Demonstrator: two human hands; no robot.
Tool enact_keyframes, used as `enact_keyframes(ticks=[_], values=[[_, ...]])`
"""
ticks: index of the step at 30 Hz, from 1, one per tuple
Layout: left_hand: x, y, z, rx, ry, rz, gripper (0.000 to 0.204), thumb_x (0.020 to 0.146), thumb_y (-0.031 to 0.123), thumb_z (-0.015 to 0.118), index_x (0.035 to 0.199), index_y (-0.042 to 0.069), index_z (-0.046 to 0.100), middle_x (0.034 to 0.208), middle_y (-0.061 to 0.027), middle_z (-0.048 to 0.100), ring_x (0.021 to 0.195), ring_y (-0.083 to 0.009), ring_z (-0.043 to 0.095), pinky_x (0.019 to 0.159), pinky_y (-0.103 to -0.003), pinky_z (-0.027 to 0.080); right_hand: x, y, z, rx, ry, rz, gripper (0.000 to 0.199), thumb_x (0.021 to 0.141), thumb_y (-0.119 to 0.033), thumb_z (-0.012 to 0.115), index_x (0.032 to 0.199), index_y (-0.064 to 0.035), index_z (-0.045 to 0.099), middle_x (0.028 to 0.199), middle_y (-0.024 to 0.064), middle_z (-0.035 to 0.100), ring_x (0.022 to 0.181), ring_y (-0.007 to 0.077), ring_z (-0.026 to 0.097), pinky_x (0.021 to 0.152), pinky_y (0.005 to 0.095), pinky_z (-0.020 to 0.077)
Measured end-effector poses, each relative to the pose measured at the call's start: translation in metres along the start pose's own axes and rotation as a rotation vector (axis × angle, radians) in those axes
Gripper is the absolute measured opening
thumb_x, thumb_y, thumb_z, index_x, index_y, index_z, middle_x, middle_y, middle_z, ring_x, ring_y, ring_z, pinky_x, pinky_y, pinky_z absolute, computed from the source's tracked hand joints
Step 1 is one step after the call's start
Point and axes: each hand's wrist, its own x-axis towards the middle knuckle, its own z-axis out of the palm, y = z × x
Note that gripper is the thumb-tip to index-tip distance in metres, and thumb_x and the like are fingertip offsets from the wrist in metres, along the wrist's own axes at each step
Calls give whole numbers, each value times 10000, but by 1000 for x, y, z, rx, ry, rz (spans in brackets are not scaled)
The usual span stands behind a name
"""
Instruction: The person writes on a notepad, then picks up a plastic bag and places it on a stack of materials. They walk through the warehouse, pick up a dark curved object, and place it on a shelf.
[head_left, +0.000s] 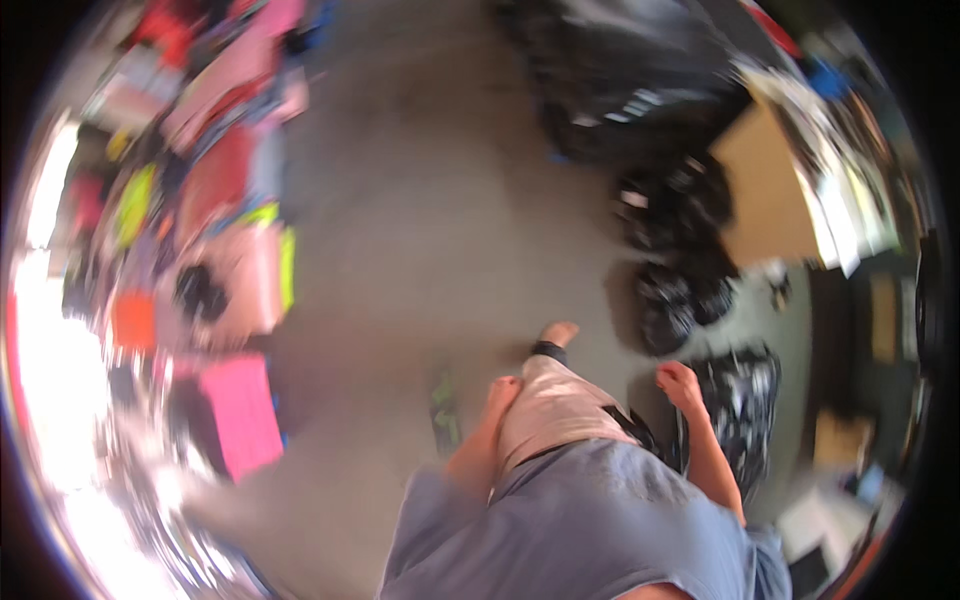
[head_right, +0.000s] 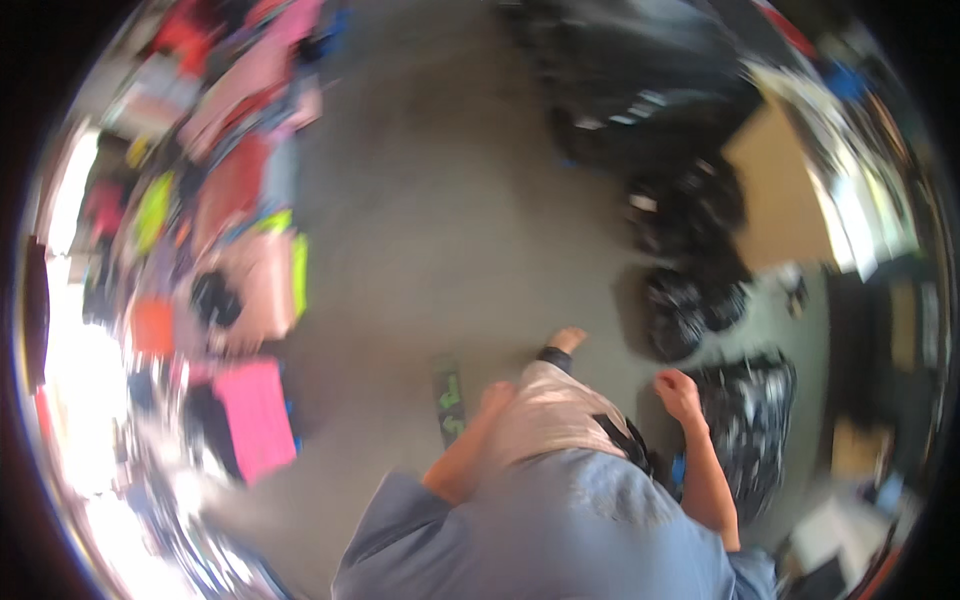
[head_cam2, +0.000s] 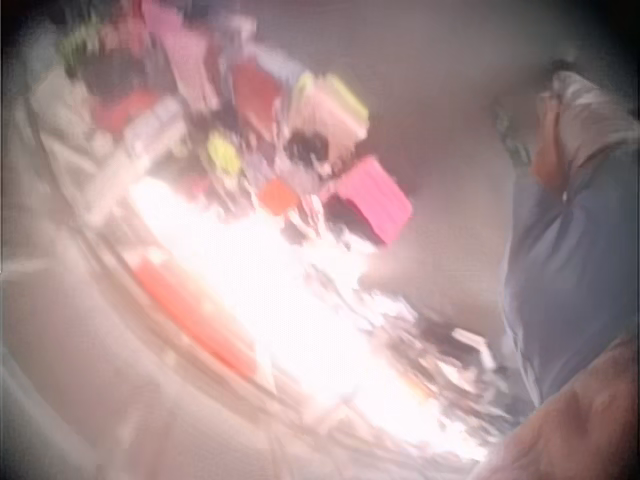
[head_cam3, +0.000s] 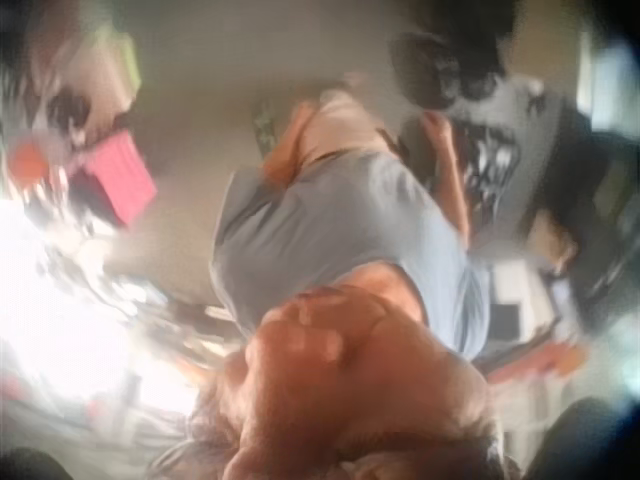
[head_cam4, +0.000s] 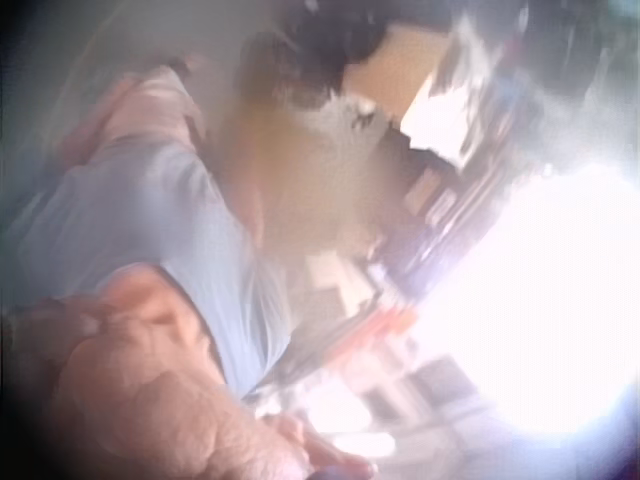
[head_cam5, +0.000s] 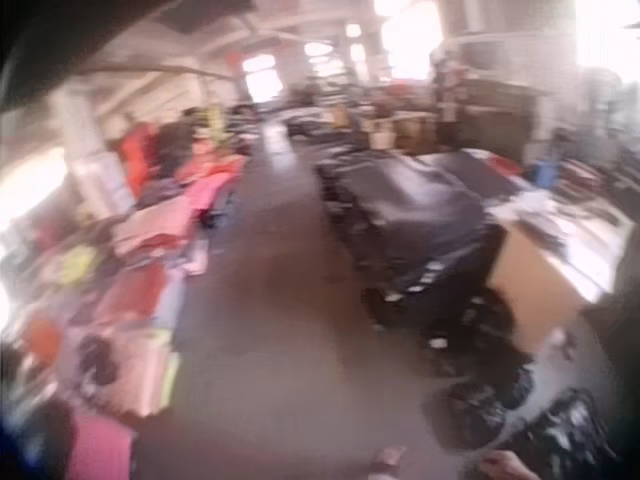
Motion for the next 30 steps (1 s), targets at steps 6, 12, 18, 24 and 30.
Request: enact_keyframes(ticks=[6, 12, 18, 24, 30], values=[[122, 92, -33, -47, -346, 33, 357, 981, 307, 607, 1156, 33, 753, 1041, -129, 772, 913, -264, 725, 820, -394, 567, -98, 70, -9, 2, 339, 285, 222, 871, -216, 657, 968, -36, 746, 820, 137, 728, 744, 226, 687, 721, 374, 560], [198, 176, -47, -94, -451, 22, 280, 1011, 265, 631, 1144, 46, 743, 978, -25, 747, 742, -89, 650, 635, -254, 528, -159, 84, 8, 395, 577, 681, 322, 844, -234, 651, 1048, -7, 754, 836, 102, 759, 729, 182, 725, 710, 329, 581], [196, 227, -6, -6, -512, 10, 311, 972, 244, 628, 1149, 19, 750, 966, -40, 766, 789, -128, 684, 729, -296, 549, -178, 87, 39, 452, 519, 687, 381, 827, -272, 644, 1086, -20, 765, 954, 156, 774, 861, 234, 757, 840, 344, 583], [161, 282, 61, 306, -551, 229, 338, 958, 331, 631, 1104, 65, 782, 1050, -122, 779, 952, -204, 727, 877, -355, 552, -174, 136, 17, 479, 511, 679, 419, 808, -305, 644, 1109, -40, 766, 1051, 166, 772, 1028, 288, 725, 939, 377, 553], [115, 376, 122, 497, -552, 321, 383, 960, 358, 610, 1132, 57, 770, 1140, -181, 761, 1100, -288, 723, 968, -398, 537, -169, 229, -43, 683, 646, 653, 374, 820, -241, 675, 1082, 16, 748, 905, 108, 771, 829, 176, 733, 785, 323, 582]])
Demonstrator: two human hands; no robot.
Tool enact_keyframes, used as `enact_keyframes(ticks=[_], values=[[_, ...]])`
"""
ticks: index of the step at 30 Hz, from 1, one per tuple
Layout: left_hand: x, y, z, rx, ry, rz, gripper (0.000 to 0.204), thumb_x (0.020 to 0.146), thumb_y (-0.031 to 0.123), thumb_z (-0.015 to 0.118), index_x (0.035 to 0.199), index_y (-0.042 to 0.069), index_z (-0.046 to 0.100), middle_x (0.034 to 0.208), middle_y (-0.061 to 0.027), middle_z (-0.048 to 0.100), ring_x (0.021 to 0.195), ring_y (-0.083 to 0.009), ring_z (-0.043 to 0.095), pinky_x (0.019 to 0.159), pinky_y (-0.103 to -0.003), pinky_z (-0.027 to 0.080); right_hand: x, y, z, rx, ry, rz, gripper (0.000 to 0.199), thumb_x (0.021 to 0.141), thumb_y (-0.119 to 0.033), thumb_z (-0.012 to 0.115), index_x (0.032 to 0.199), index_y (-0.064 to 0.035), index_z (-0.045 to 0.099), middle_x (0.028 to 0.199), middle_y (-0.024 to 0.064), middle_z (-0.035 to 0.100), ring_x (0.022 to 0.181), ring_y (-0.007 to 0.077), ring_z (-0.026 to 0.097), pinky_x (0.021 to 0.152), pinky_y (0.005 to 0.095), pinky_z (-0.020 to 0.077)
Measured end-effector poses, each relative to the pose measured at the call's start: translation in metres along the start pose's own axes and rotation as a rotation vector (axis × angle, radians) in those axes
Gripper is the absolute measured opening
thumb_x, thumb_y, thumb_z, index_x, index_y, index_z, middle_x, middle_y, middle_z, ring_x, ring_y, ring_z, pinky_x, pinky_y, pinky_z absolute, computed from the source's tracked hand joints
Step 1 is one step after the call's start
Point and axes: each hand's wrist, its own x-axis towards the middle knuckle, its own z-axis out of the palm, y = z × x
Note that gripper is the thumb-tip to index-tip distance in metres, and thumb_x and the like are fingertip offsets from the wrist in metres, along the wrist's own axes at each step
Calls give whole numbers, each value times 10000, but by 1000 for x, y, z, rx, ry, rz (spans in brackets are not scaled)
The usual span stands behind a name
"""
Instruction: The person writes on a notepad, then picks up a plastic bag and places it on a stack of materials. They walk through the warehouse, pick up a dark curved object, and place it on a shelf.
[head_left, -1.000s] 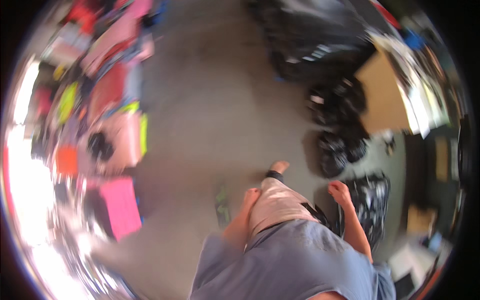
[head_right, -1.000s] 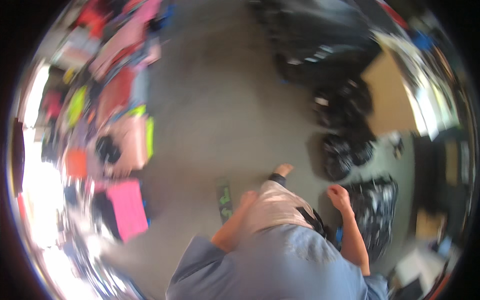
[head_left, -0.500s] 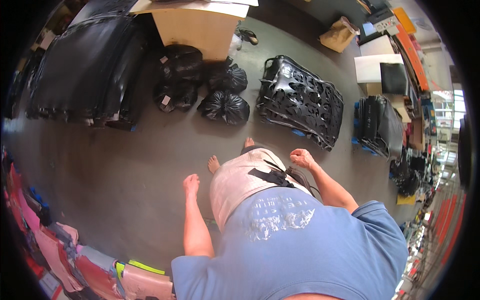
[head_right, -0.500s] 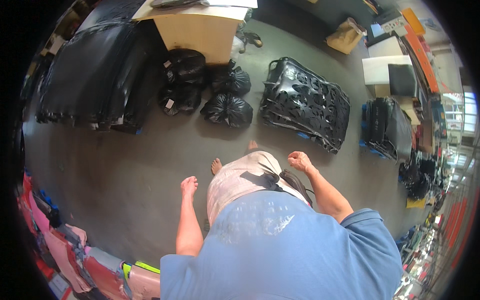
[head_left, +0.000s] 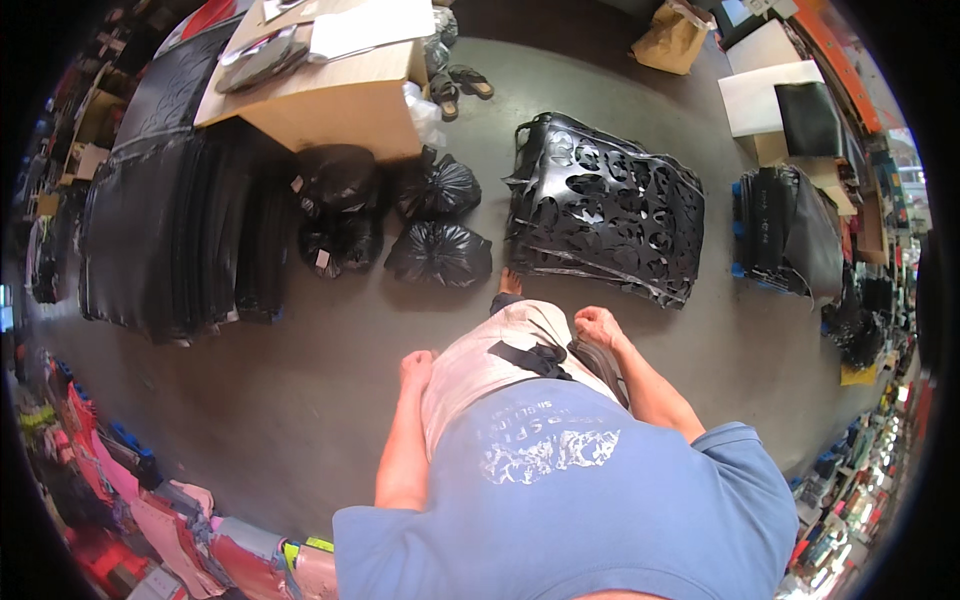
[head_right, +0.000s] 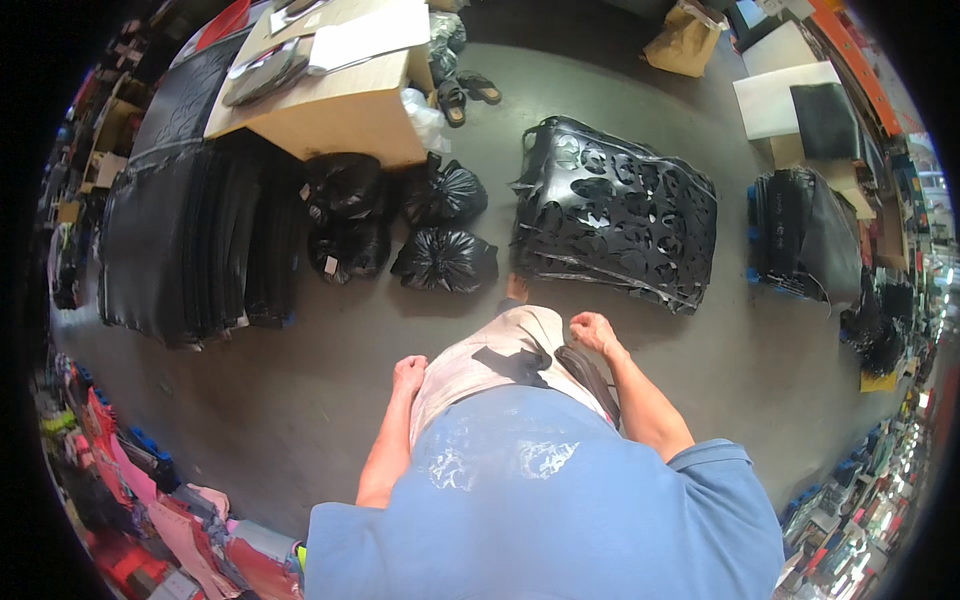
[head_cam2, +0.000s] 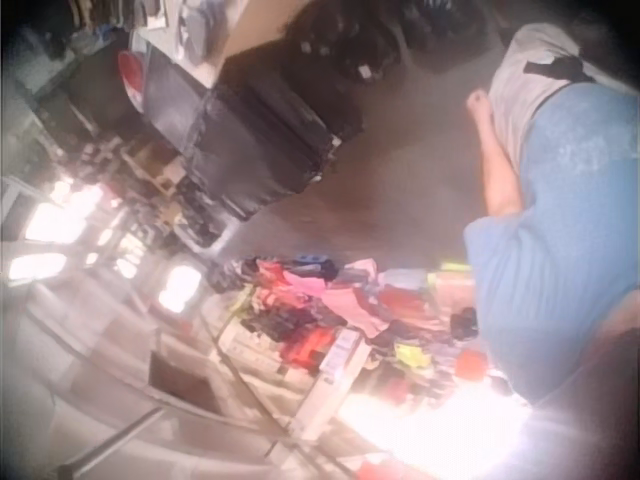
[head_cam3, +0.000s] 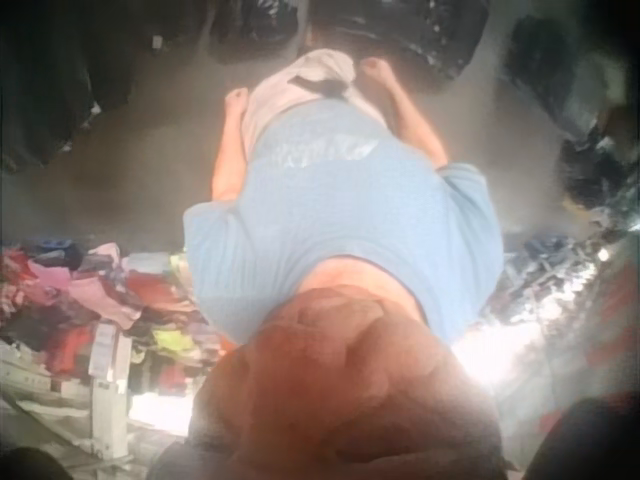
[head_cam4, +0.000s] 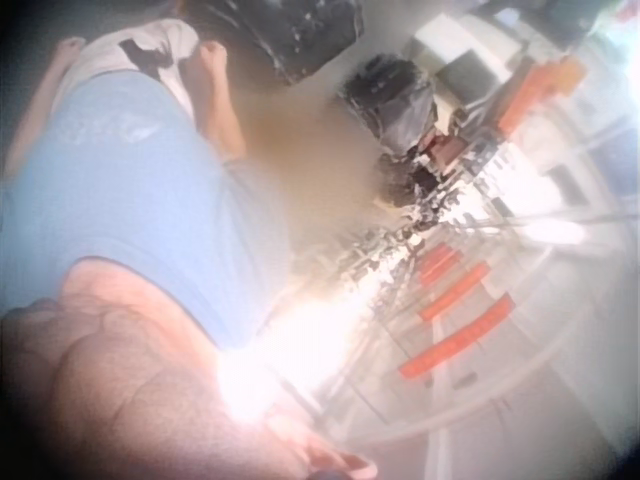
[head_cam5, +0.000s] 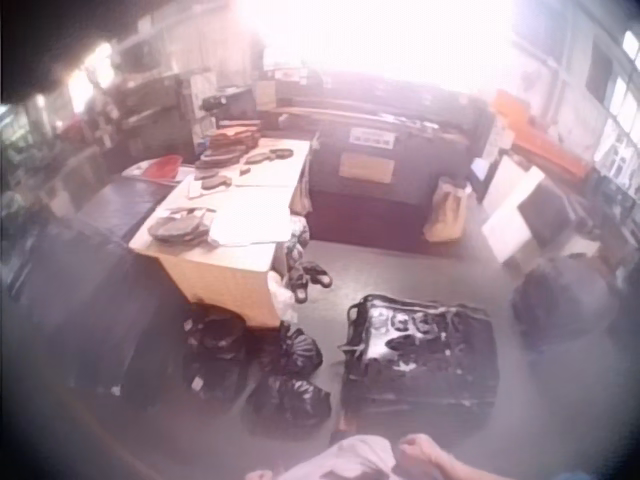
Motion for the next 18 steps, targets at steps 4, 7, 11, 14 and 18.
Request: enact_keyframes(ticks=[4, 7, 11, 14, 18], values=[[20, 84, -12, -40, 167, 131, 409, 959, 371, 621, 1143, 35, 761, 1121, -188, 763, 1071, -283, 731, 959, -393, 540, 47, -16, -62, 138, 57, -1, 323, 851, -230, 670, 1058, 6, 745, 842, 67, 743, 734, 144, 686, 701, 307, 563], [44, 127, -29, -197, 276, 213, 348, 973, 284, 635, 1160, 14, 752, 1112, -165, 774, 1049, -245, 735, 944, -369, 543, 62, -30, -103, 233, 113, -20, 312, 864, -186, 666, 1094, 15, 730, 827, 48, 726, 699, 136, 666, 643, 292, 542], [89, 164, -50, -162, 249, 192, 310, 988, 276, 657, 1137, 27, 766, 922, -34, 748, 777, -96, 659, 742, -279, 536, 73, -29, -139, 431, 241, -16, 259, 888, -195, 655, 1042, 2, 726, 817, 56, 719, 686, 134, 662, 607, 280, 521], [118, 183, -52, -114, 182, 80, 315, 969, 284, 677, 1126, 28, 772, 957, -48, 765, 813, -112, 680, 766, -293, 551, 78, 1, -135, 497, 229, 28, 206, 905, -216, 653, 946, -27, 722, 789, 52, 713, 668, 119, 647, 567, 273, 491], [151, 225, -27, -54, 80, 199, 347, 955, 306, 668, 1127, 24, 774, 1083, -144, 785, 1021, -218, 741, 921, -352, 545, 79, 63, -100, 277, 225, 91, 198, 920, -246, 678, 907, -63, 753, 770, 62, 714, 742, 149, 672, 646, 320, 529]])
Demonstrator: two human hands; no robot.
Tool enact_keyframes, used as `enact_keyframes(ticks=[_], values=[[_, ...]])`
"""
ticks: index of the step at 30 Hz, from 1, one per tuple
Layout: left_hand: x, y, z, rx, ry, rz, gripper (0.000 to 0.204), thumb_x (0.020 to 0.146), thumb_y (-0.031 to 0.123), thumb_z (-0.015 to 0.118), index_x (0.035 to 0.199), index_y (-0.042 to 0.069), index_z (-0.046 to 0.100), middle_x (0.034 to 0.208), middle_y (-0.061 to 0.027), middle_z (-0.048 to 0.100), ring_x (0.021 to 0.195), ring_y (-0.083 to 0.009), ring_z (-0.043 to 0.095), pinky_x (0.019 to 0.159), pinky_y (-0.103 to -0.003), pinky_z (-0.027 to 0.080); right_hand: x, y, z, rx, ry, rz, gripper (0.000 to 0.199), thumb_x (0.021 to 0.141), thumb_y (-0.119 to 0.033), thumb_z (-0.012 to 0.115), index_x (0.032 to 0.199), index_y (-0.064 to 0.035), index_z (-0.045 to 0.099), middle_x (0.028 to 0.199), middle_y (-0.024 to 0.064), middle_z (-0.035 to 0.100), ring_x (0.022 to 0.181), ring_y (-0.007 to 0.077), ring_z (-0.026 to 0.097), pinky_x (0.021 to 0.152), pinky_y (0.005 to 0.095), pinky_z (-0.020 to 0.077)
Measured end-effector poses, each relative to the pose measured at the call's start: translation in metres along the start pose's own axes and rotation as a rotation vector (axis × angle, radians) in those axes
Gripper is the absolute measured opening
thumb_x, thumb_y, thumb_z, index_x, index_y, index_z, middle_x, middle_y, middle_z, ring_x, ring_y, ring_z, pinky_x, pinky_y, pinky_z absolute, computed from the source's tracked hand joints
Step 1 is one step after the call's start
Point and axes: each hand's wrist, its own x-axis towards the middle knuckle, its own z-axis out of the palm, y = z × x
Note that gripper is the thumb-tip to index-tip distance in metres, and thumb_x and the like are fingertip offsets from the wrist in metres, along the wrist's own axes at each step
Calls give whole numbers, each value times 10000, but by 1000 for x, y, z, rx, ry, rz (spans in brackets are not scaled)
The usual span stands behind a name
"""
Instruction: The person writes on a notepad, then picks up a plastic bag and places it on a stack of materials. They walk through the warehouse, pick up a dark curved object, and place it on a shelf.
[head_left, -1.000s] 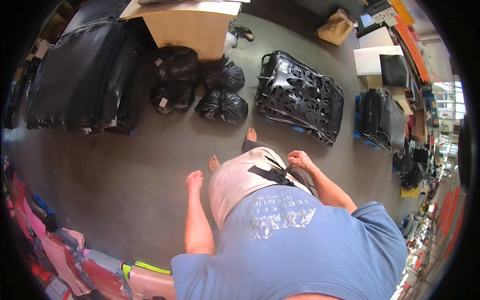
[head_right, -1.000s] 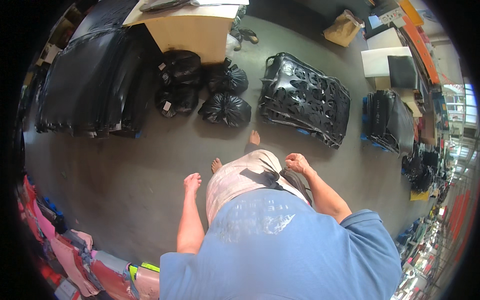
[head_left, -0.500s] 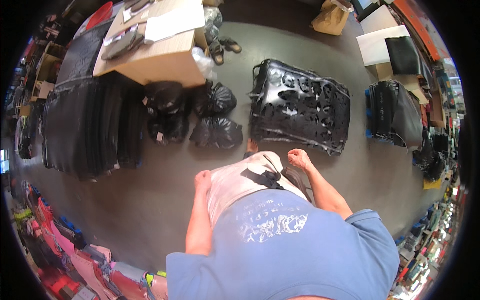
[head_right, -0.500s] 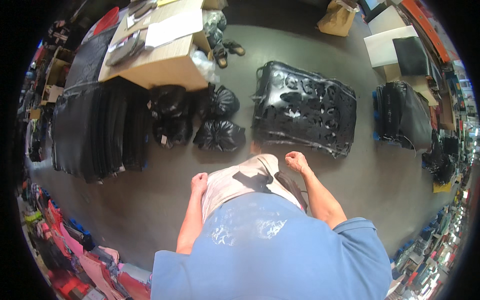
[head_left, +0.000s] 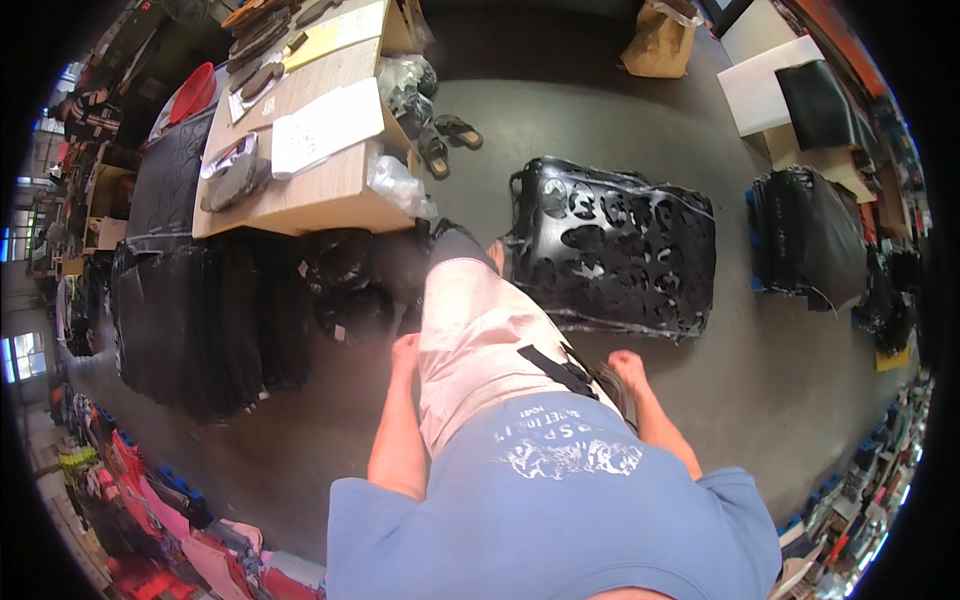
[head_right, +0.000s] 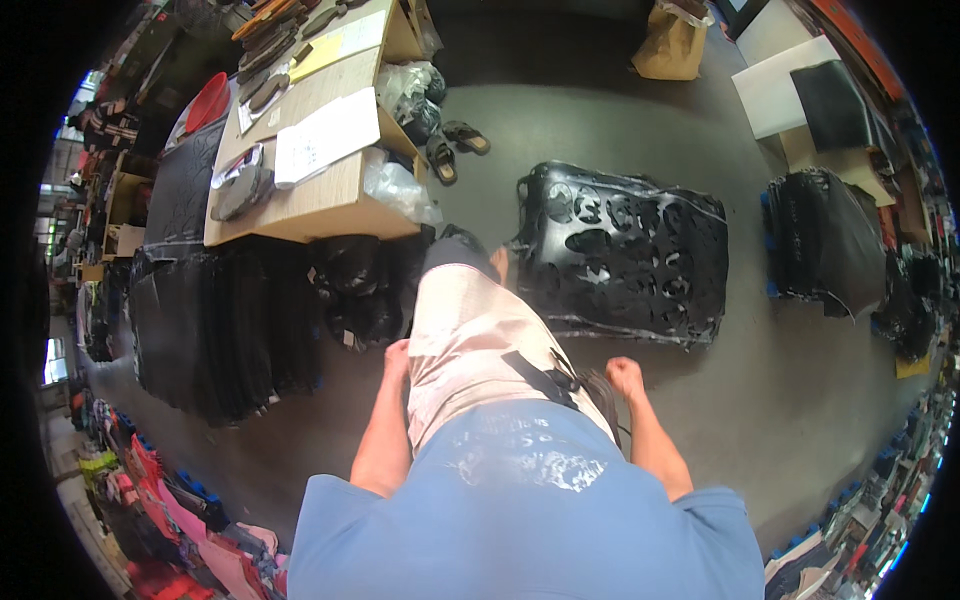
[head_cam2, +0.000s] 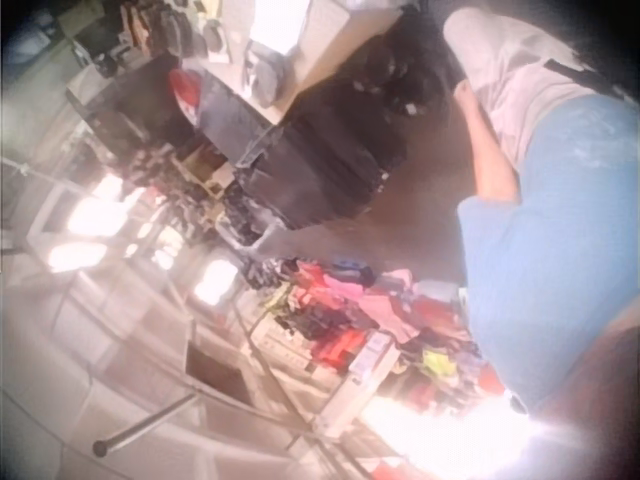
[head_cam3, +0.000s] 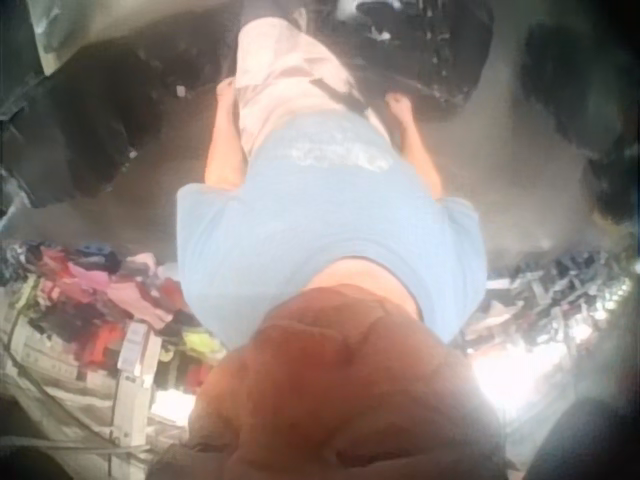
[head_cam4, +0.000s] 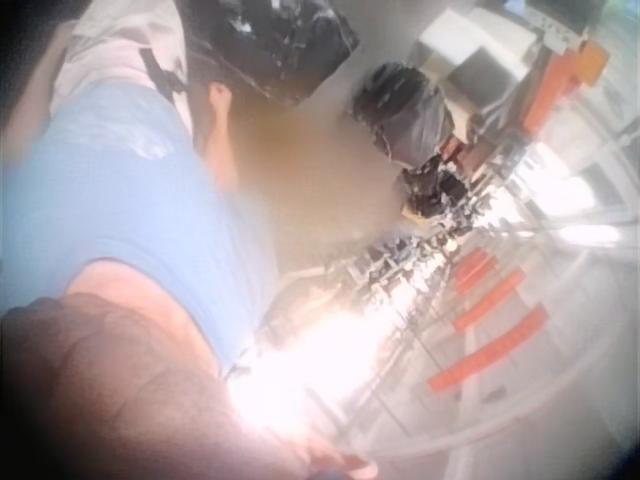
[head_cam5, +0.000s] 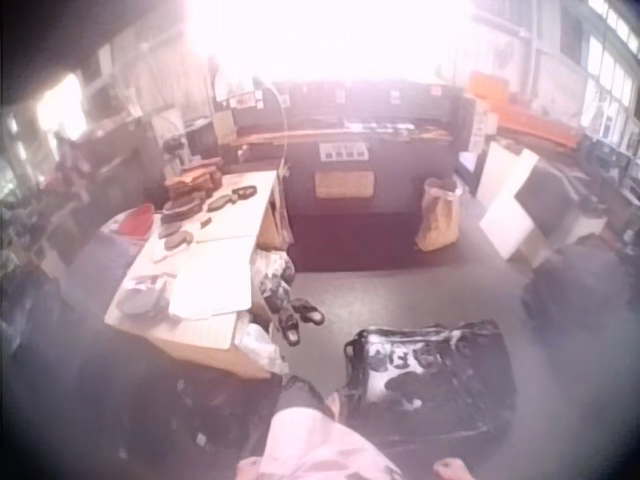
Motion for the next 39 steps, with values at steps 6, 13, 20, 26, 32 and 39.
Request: enact_keyframes(ticks=[6, 13, 20, 26, 32, 39], values=[[90, 111, 57, 56, -110, 67, 325, 953, 299, 649, 1119, 51, 777, 1083, -157, 778, 1043, -236, 741, 923, -369, 548, 16, 51, 8, 84, 53, 80, 254, 906, -277, 744, 1006, -45, 777, 877, 76, 762, 845, 178, 702, 773, 341, 557], [233, 305, 103, -104, -270, 296, 316, 970, 307, 656, 1111, 44, 761, 964, -146, 774, 872, -214, 736, 816, -364, 557, 132, -145, -14, 46, 17, 212, 258, 880, -234, 759, 1017, -16, 768, 890, 63, 768, 806, 160, 702, 741, 328, 562], [289, 450, 70, -88, -531, 274, 365, 994, 339, 635, 1179, 45, 747, 1058, -127, 780, 990, -240, 733, 900, -356, 545, 285, -471, -72, 216, 169, -78, 224, 952, -184, 645, 1094, -24, 711, 819, 43, 714, 728, 140, 685, 642, 278, 530], [326, 530, 38, -15, -515, 359, 400, 983, 327, 633, 1223, 21, 726, 1077, -104, 767, 1010, -183, 697, 936, -333, 522, 322, -497, -83, 168, 226, 50, 188, 921, -184, 677, 1024, -40, 741, 787, 41, 719, 690, 148, 687, 615, 296, 538], [390, 605, 36, -171, -503, 247, 278, 1030, 219, 633, 1205, 27, 732, 1097, -66, 759, 962, -139, 695, 870, -283, 541, 358, -431, -46, -114, 3, 177, 239, 869, -248, 696, 970, -55, 794, 884, 128, 776, 830, 237, 740, 755, 401, 566], [433, 825, -22, -480, -418, 664, 222, 1048, 127, 610, 1219, 33, 714, 1094, -62, 719, 1002, -149, 684, 878, -294, 548, 516, -581, -97, -379, -8, -178, 239, 836, -287, 644, 881, -106, 792, 843, 143, 760, 784, 281, 736, 746, 407, 578]])
